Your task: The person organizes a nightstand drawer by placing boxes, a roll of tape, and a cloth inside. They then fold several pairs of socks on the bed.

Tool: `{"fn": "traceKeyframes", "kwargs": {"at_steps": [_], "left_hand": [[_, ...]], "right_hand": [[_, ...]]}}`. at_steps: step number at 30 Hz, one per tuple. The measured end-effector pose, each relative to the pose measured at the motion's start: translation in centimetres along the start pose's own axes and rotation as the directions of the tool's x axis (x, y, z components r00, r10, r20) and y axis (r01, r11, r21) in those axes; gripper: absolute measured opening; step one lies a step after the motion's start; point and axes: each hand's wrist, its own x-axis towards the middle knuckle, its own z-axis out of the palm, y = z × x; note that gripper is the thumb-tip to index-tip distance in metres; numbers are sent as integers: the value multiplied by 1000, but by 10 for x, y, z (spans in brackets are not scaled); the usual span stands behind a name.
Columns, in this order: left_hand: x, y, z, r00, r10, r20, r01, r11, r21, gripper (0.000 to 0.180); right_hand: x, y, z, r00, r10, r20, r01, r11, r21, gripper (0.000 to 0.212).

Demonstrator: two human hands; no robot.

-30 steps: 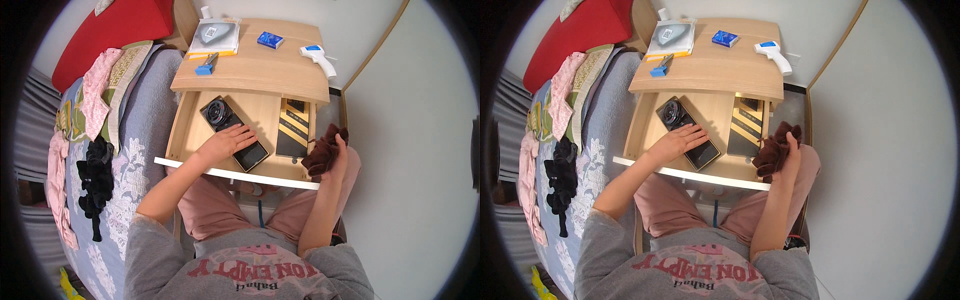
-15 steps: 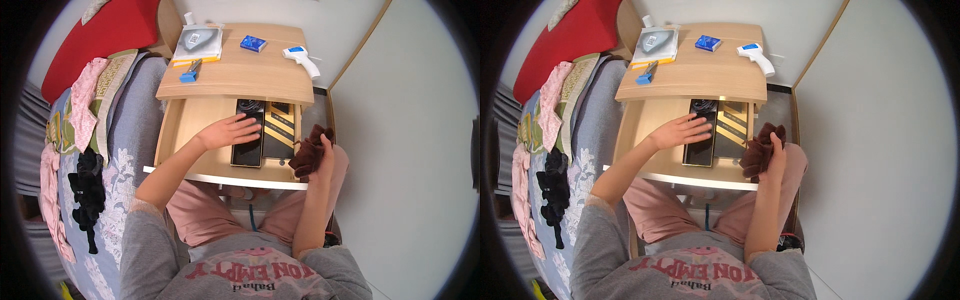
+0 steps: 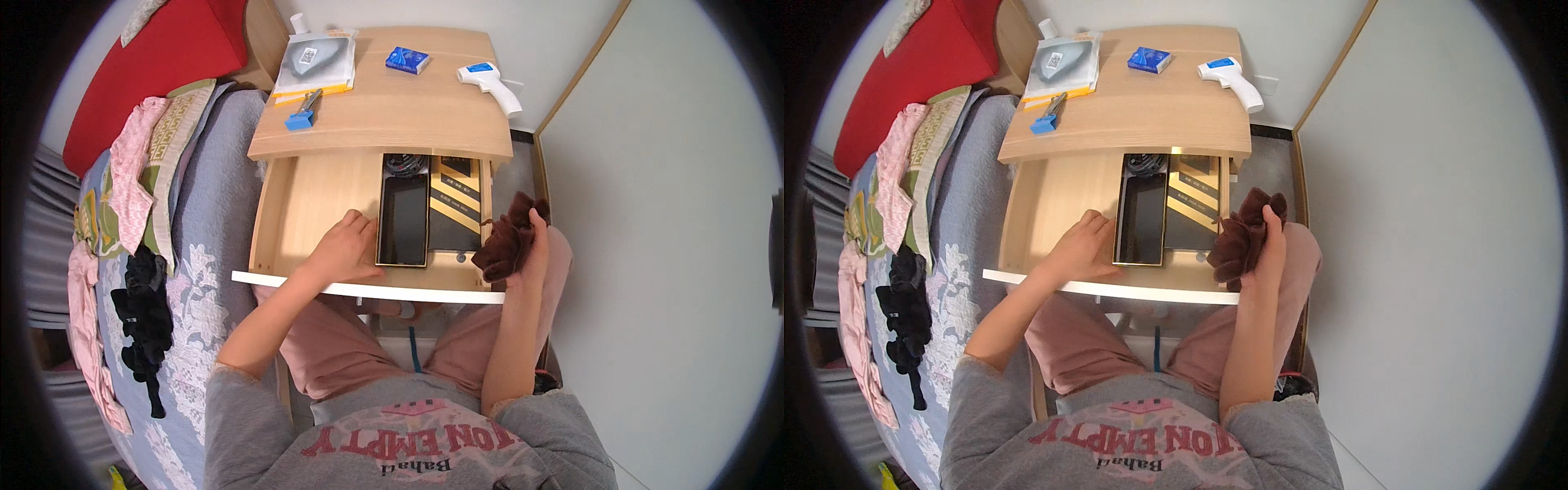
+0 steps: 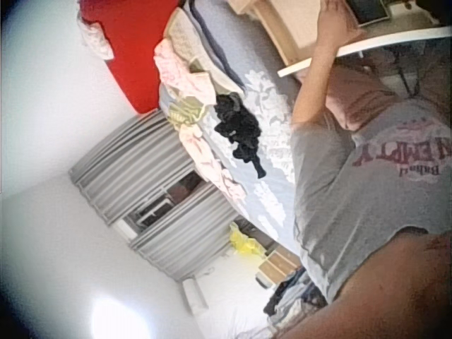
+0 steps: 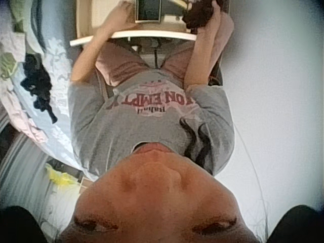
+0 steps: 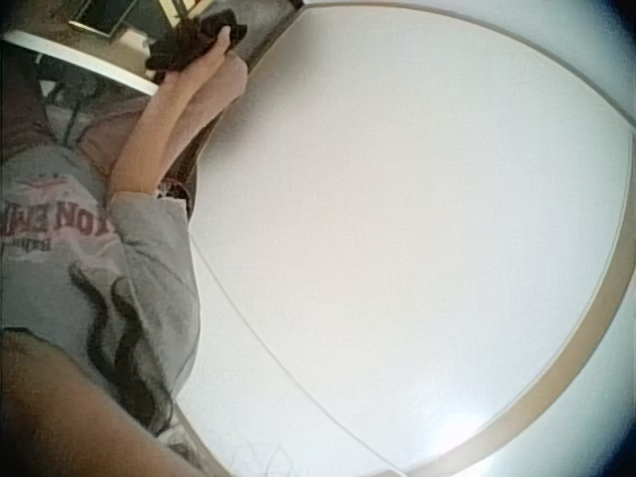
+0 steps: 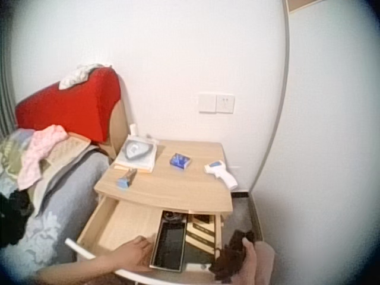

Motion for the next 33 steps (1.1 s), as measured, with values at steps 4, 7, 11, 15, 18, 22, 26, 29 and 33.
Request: {"fn": "traceKeyframes", "kwargs": {"at_steps": [4, 7, 11, 15, 18, 22, 26, 29, 33], "left_hand": [[13, 0, -6, 994, -33, 105, 40, 997, -61, 58], [26, -4, -12, 979, -74, 189, 65, 996, 55, 58], [35, -18, -5, 977, -176, 125, 175, 984, 16, 56], [34, -16, -10, 977, -180, 111, 180, 984, 13, 60], [28, -21, -19, 983, -175, 48, 178, 981, -72, 59], [50, -56, -67, 875, -416, -250, 301, 869, -393, 37], [75, -112, -104, 632, -456, -626, 453, 873, -179, 35], [92, -164, -87, 609, -488, -625, 689, 716, 113, 64], [97, -172, -78, 658, -648, -383, 731, 671, 120, 67]], "right_hand": [[-5, -1, 2, 1000, -12, 3, 12, 1000, -3, 38], [1, 5, -2, 1000, -22, -7, 22, 1000, 5, 36], [-11, 4, 10, 1000, 14, 25, -16, 998, 56, 31], [-8, 10, 12, 999, -52, -14, 52, 999, -17, 31], [-14, 9, 17, 998, -62, -18, 60, 993, -103, 31], [-18, 7, 18, 996, -82, 23, 84, 990, -111, 32], [-21, 7, 26, 996, -83, -20, 80, 989, -125, 33], [-20, 7, 23, 996, -87, -8, 86, 988, -130, 33], [-19, 7, 19, 997, -75, -6, 74, 992, -101, 31]]}}
